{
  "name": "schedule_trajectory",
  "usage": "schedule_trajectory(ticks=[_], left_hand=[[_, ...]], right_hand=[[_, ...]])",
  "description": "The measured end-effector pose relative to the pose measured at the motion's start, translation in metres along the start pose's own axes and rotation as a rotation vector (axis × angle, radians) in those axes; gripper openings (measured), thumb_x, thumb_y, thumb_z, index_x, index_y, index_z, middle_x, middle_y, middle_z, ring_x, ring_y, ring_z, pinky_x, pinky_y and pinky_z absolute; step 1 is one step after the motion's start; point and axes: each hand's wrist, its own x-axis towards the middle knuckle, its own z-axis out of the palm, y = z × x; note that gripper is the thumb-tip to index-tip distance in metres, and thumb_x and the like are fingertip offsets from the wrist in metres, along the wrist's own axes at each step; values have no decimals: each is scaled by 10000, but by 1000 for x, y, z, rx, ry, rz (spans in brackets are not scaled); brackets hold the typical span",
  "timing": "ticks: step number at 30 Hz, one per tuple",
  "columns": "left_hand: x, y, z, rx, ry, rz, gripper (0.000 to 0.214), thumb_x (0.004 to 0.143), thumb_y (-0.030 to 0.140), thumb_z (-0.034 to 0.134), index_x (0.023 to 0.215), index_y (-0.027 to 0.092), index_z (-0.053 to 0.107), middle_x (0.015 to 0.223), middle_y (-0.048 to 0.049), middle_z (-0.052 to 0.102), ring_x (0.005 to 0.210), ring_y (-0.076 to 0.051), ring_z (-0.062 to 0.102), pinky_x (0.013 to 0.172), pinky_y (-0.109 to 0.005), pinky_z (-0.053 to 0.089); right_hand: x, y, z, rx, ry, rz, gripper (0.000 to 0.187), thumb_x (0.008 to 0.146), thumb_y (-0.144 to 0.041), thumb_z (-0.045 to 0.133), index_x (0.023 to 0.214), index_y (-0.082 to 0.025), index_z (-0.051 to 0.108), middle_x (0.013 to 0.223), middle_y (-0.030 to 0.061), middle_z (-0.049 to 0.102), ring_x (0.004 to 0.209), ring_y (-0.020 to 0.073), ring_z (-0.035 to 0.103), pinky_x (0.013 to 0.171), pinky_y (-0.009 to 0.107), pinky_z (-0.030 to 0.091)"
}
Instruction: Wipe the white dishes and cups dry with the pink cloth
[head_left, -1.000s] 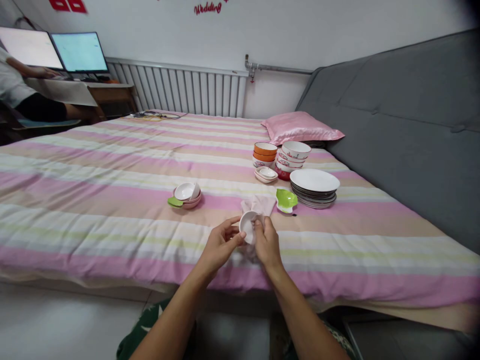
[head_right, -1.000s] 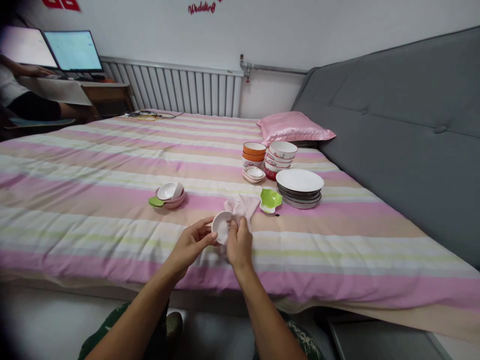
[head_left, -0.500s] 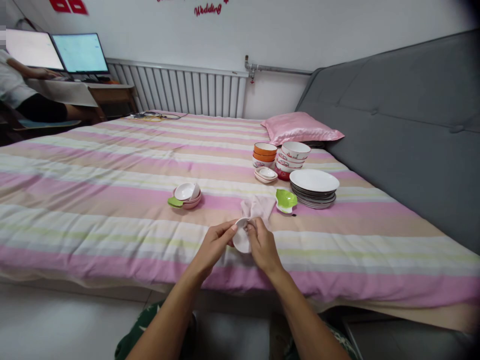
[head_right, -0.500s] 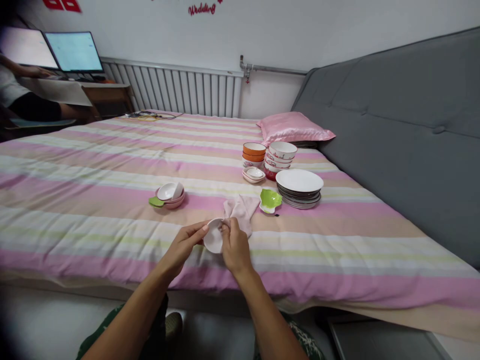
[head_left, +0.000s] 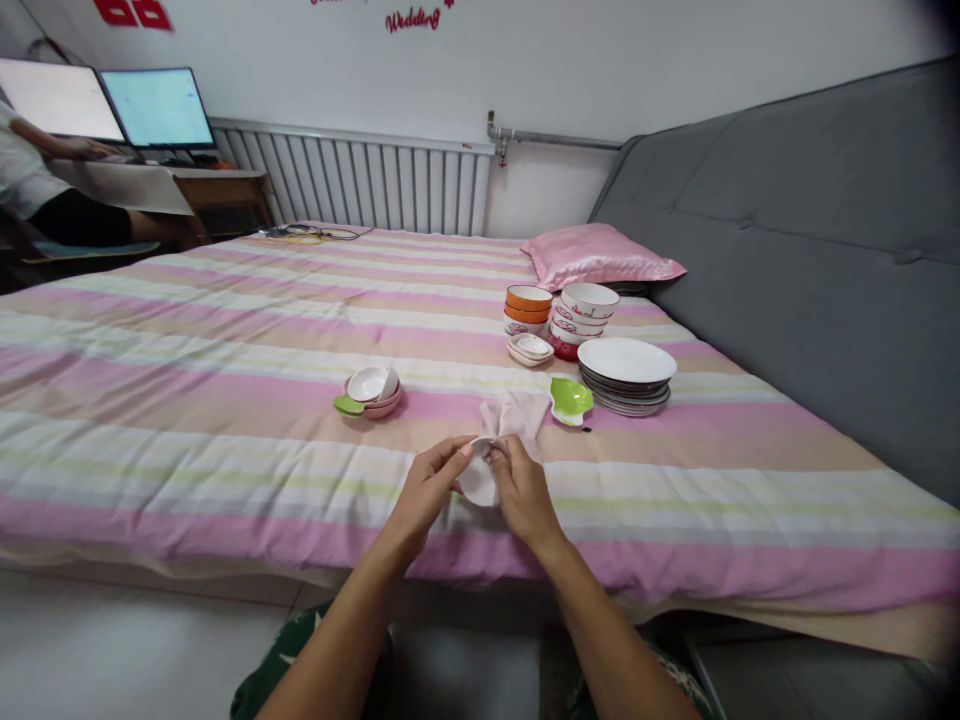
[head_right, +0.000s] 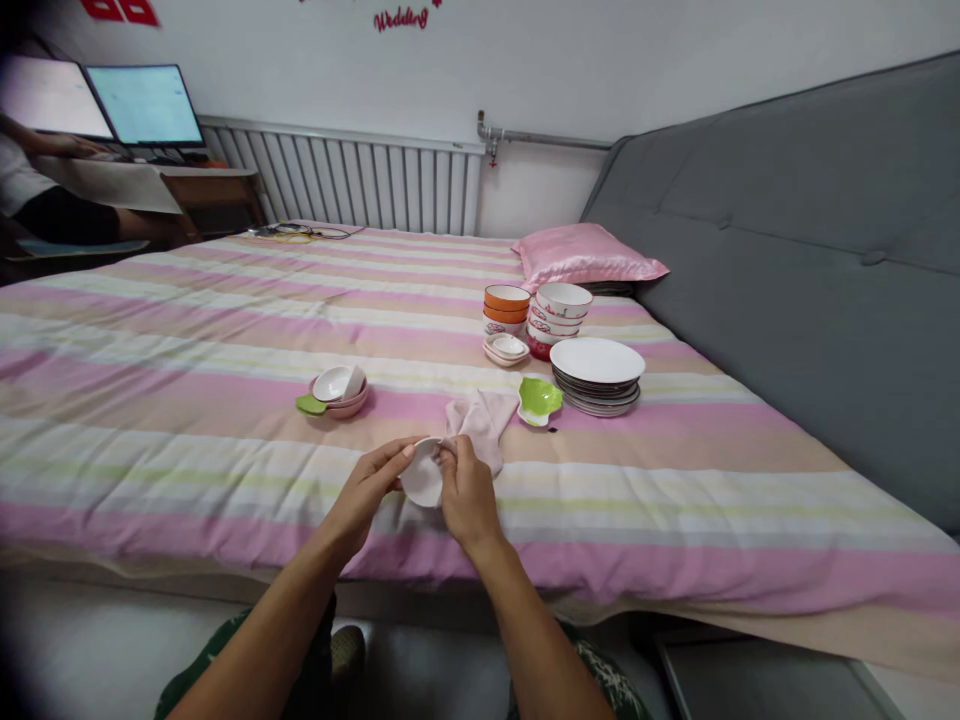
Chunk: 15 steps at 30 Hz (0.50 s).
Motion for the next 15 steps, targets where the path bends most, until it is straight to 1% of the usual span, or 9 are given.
schedule_trajectory(ticks=[2,5,7,10,13,15], left_hand=[[0,1,2,-36,10,-9,410,729,422,636,1043,158,654,992,-83,669,781,-160,588,623,-227,447],[0,1,4,-87,-3,-33,493,660,377,716,1071,125,616,842,-77,688,697,-154,611,651,-262,474],[0,0,5,-105,-14,-62,529,615,353,755,1061,109,612,761,-66,688,649,-153,618,650,-273,472],[0,-1,5,-93,-50,-88,465,605,358,758,976,98,656,756,-74,690,665,-159,619,653,-268,456],[-1,-2,5,-44,-97,-74,360,634,376,730,868,104,696,742,-61,677,677,-147,596,642,-243,430],[-1,-2,4,-31,-104,-63,321,644,378,720,820,110,700,724,-48,664,662,-134,579,630,-233,419]], right_hand=[[3,4,1,27,69,53,201,876,-318,361,879,-199,523,804,38,638,717,181,581,640,268,411],[7,12,3,75,157,134,208,863,-346,365,862,-200,513,813,43,630,747,187,579,670,284,426],[9,17,4,117,189,164,210,859,-359,368,854,-201,506,818,43,624,766,188,580,695,293,436],[9,19,6,148,195,180,204,855,-369,376,844,-205,497,803,36,615,759,186,577,695,295,441],[8,18,7,142,184,176,202,857,-374,375,836,-208,488,795,34,611,743,185,571,680,293,436],[7,16,7,137,171,169,203,862,-374,370,837,-208,484,798,35,611,744,185,572,678,292,432]])
